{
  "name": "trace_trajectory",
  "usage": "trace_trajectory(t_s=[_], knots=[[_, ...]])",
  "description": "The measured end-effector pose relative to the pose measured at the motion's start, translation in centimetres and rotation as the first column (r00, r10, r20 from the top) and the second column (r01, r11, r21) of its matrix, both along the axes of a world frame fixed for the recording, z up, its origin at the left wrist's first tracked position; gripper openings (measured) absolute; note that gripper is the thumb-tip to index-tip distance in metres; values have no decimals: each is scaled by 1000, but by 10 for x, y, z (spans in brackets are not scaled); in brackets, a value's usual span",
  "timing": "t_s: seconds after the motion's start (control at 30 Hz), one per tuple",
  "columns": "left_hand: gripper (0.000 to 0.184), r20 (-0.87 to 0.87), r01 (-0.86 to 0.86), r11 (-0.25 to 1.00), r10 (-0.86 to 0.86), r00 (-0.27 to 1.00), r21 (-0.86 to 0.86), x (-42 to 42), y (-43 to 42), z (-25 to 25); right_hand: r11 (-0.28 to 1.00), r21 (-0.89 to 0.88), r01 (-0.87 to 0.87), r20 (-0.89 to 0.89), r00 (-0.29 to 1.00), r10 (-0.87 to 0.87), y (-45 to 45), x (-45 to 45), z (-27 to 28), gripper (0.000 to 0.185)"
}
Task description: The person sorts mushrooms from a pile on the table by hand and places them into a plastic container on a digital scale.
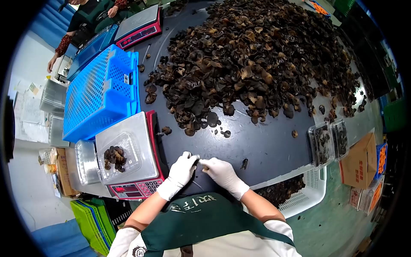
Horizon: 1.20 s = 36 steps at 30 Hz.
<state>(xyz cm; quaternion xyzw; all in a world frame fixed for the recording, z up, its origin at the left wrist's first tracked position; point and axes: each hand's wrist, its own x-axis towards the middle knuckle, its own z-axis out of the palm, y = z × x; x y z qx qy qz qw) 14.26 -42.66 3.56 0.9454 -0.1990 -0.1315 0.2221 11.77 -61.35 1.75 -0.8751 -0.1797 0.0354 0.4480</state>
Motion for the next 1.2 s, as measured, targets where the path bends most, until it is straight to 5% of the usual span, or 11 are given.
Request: trace_trajectory(t_s=[0.13,0.17,0.3,0.4,0.47,0.5,0.63,1.0,1.03,1.13,1.2], knots=[[25,20,58,997,-57,998,-50,5,9,-19,656,533,534,-541,812,-221,-23,10,6,30],[19,-315,-203,906,83,946,-372,5,6,-15,407,556,725,-810,581,71,-36,13,21,27],[19,-857,-759,411,-134,497,-505,7,-7,13,-22,642,766,-691,591,416,-47,11,21,30],[25,-812,-907,164,-527,251,-387,7,-9,7,-150,617,772,-640,604,475,-35,10,23,40],[27,-799,-977,62,-587,131,-206,2,-17,10,-54,704,708,-657,678,331,-19,6,30,41],[36,-773,-990,49,-631,72,-133,0,-17,5,479,776,409,-454,891,-25,-11,3,22,43],[46,-716,-985,49,-693,87,-166,-2,-21,-2,595,721,354,-505,857,102,6,-5,48,46],[18,-738,-981,-152,-646,194,-125,-5,20,75,358,803,477,-488,870,-65,-19,3,44,32],[16,-759,-756,82,-117,640,-650,-11,24,104,495,717,491,-516,851,-96,-21,4,43,29],[18,-747,-725,-225,357,560,-651,1,79,149,798,484,359,-463,879,-115,-14,4,42,25],[14,-343,-522,17,736,584,-852,3,130,141,936,327,132,-202,977,-68,0,3,42,23]])
